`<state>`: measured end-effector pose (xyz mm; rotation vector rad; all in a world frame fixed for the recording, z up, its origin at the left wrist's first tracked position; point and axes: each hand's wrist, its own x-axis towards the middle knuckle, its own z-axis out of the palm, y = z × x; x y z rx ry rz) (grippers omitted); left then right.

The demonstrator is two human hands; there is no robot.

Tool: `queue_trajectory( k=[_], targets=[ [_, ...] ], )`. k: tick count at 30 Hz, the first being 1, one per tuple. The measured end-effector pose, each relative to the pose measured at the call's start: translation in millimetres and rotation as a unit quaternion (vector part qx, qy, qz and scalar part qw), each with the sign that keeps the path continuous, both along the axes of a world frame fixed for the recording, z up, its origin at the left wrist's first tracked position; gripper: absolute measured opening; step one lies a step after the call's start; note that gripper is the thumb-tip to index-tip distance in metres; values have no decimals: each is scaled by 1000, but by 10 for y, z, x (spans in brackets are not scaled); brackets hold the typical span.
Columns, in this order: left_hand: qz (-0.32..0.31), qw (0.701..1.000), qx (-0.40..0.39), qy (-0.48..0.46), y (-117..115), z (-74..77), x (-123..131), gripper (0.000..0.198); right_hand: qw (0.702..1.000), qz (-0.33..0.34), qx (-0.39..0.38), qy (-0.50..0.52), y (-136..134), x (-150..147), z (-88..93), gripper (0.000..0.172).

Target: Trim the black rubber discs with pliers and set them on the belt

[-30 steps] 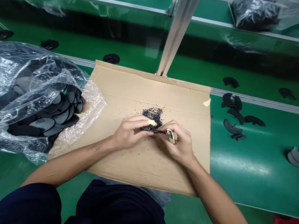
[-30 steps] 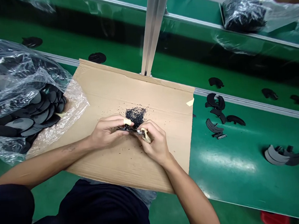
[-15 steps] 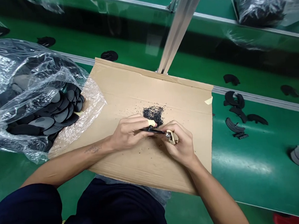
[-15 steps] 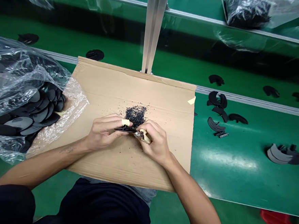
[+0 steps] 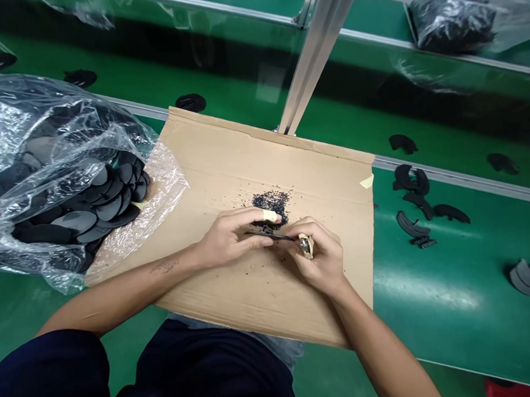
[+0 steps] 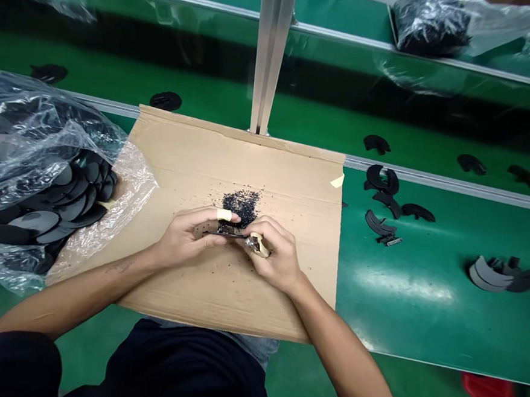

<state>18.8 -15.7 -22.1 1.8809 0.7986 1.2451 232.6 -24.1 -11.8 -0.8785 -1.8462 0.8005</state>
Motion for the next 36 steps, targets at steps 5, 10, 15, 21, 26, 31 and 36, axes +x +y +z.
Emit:
queue_trajectory(
  k=[5, 10, 15, 21, 26, 31, 36],
  targets=[
    [-4, 1000, -22, 14, -27, -14, 19, 18, 1000, -11, -5, 4, 17, -3, 32, 15],
    [7, 996, 78, 44, 20, -45, 3, 21, 1000, 20, 9, -14, 7, -9, 58, 12],
    [-4, 998, 47, 34, 36, -12, -23, 27, 999, 34, 11, -22, 5, -1, 45, 11],
    [-4, 998, 53, 36, -5, -29, 12, 29, 994, 48, 63, -75, 4, 1, -7, 8],
    [-77, 994, -72, -23, 25, 4, -34, 63, 995, 36, 70, -65, 10, 18, -1, 13],
    [-88, 977, -187, -45, 72, 32, -55, 34, 999, 50, 6, -20, 31, 19, 31, 7],
    [-112, 989, -92, 4, 97, 68, -89, 17, 993, 99, -67, -1, 63, 33, 56, 10]
  ],
)
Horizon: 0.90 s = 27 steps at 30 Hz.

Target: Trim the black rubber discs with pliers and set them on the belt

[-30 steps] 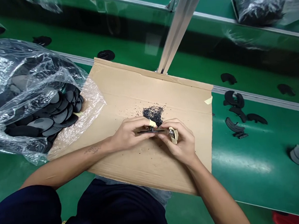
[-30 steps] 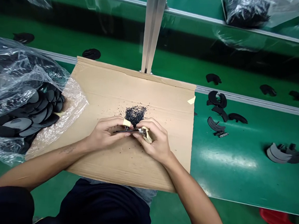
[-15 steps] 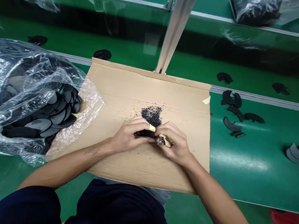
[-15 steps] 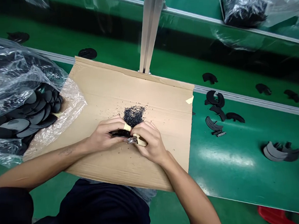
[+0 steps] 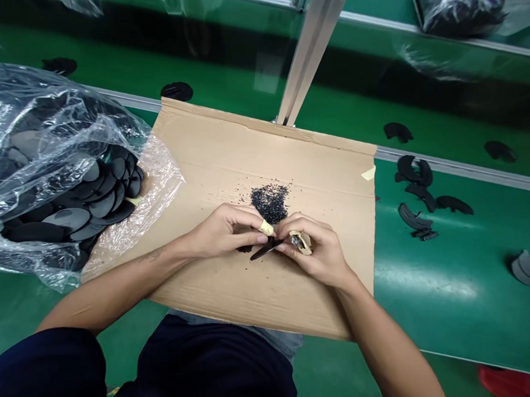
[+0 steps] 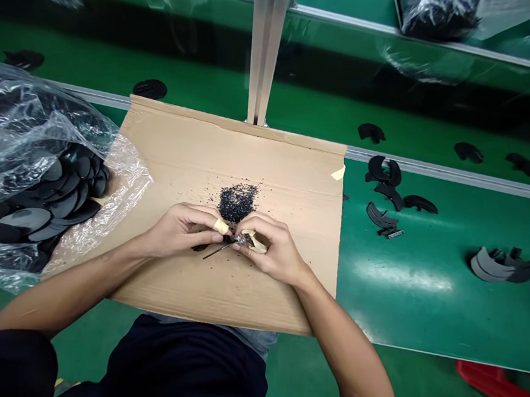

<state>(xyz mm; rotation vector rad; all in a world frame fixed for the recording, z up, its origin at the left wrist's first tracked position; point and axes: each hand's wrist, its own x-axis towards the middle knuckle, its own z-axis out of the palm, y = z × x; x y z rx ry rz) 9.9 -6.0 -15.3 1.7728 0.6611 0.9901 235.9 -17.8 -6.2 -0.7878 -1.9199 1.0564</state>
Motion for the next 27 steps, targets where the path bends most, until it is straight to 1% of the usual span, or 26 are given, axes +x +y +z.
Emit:
queue_trajectory(
  k=[2, 4, 12, 14, 17, 19, 21, 22, 24, 27],
  targets=[
    [-2, 998, 61, 29, 4, 16, -15, 15, 1000, 4, -25, -10, 11, 10, -1, 16],
    [-1, 994, 97, 45, 6, 19, -21, 16, 999, 1, -37, -15, 19, 15, -11, 20],
    [13, 987, 153, 53, -5, -37, -8, 16, 1000, 6, -15, -15, 50, 1, -48, 18],
    [25, 988, 148, 43, -18, -43, 14, 17, 1000, -1, -10, -12, 46, -12, -44, 17],
    [61, 994, 86, 10, -45, -55, 65, 19, 999, -46, 18, 3, 15, -40, -52, 12],
    [79, 996, 32, -19, -63, -70, 94, 31, 995, -89, 52, 9, -15, -56, -67, 8],
    [71, 997, 7, -44, -78, -90, 112, 45, 988, -122, 93, 2, -41, -63, -77, 9],
    [64, 997, 12, -47, -85, -100, 118, 48, 985, -131, 110, -7, -50, -62, -75, 10],
    [71, 996, 38, -35, -99, -117, 125, 47, 983, -128, 127, -22, -57, -51, -53, 12],
    [122, 990, 69, -5, -113, -122, 126, 30, 988, -110, 108, -25, -39, -21, 2, 12]
  ],
)
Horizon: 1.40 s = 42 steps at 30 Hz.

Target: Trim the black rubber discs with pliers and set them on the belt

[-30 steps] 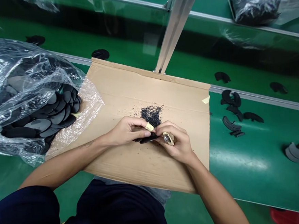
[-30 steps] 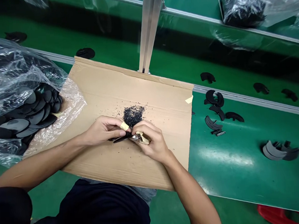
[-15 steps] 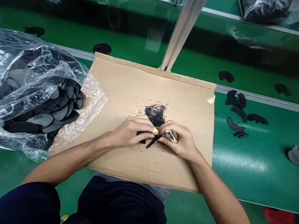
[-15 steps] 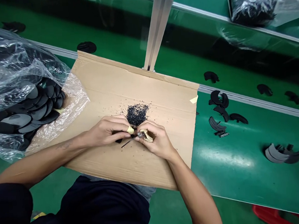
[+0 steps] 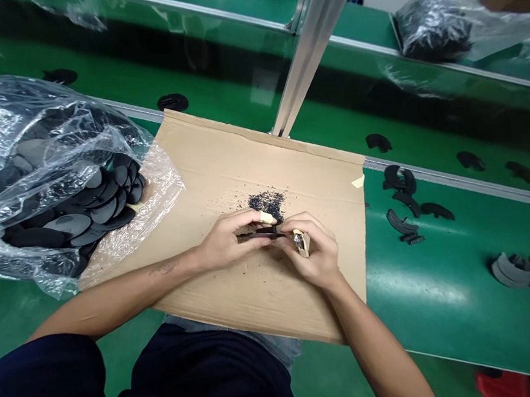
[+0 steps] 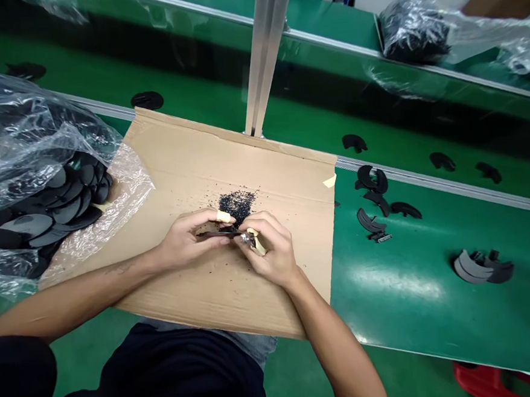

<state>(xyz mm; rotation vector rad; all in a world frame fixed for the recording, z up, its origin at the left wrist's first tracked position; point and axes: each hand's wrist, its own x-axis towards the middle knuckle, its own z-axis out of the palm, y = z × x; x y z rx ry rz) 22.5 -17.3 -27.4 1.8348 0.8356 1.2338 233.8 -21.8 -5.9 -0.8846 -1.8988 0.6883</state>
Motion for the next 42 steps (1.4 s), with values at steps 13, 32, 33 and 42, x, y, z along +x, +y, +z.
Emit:
queue_trajectory(
  k=[13, 32, 33, 42],
  targets=[
    [15, 995, 96, 17, 57, 8, -42, 18, 981, -25, 63, -183, 104, 99, -110, 20],
    [11, 995, 99, 26, 53, -15, -62, 16, 953, -69, 118, -269, 74, 146, -97, 22],
    [10, 995, 101, 23, 52, -21, -62, 16, 952, -70, 124, -271, 68, 144, -98, 21],
    [1, 996, 84, 18, 27, 14, -65, 15, 968, -58, 84, -230, 25, 93, -122, 26]
  ],
)
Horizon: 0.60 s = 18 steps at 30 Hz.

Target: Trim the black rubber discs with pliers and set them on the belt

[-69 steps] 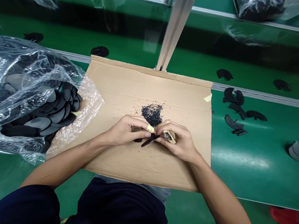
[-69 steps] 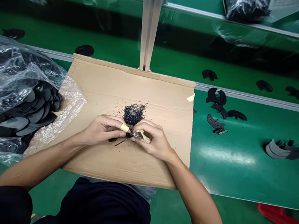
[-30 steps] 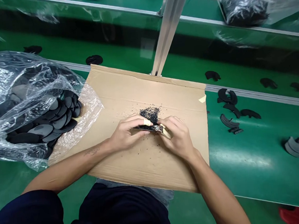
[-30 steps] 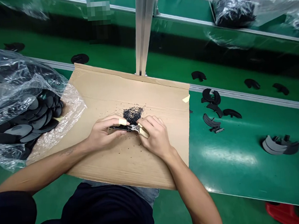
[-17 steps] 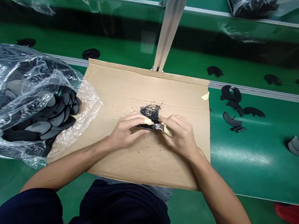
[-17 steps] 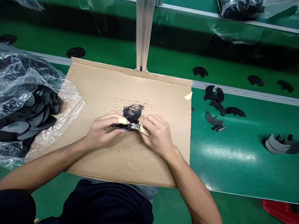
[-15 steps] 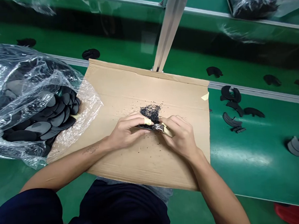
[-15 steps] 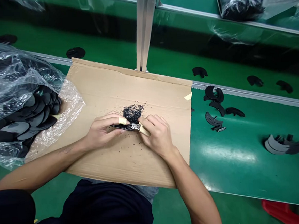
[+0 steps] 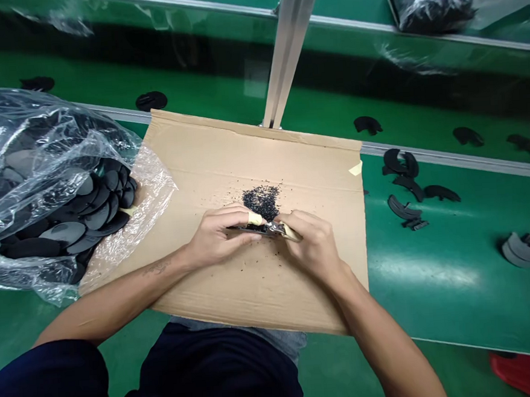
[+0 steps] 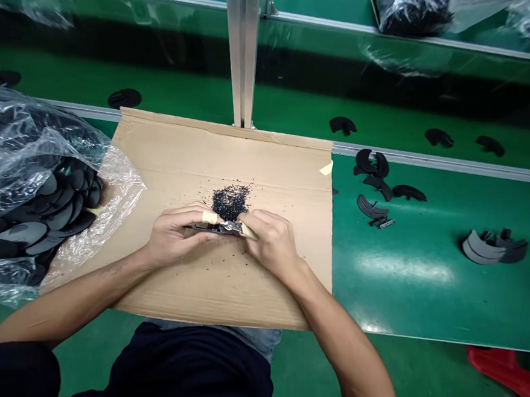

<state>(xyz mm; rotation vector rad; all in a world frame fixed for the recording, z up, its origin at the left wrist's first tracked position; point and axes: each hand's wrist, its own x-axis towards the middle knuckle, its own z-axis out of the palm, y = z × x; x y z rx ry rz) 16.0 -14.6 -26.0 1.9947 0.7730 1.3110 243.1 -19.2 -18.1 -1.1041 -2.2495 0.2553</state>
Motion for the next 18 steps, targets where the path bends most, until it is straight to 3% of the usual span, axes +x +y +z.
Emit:
queue_trajectory(
  k=[5, 11, 15, 18],
  targets=[
    [6, 1000, -4, 10, -17, 62, 13, 17, 995, -74, 53, -45, 43, 4, -32, 24],
    [29, 991, 37, 121, 6, 34, 42, 19, 982, -97, 91, -135, 38, -9, -37, 22],
    [97, 982, 77, 146, 50, 34, -3, 19, 990, -101, 40, -92, 65, 16, -32, 21],
    [110, 986, 53, 114, 65, 42, -44, 18, 997, -61, -41, -3, 84, 13, -24, 18]
  ],
)
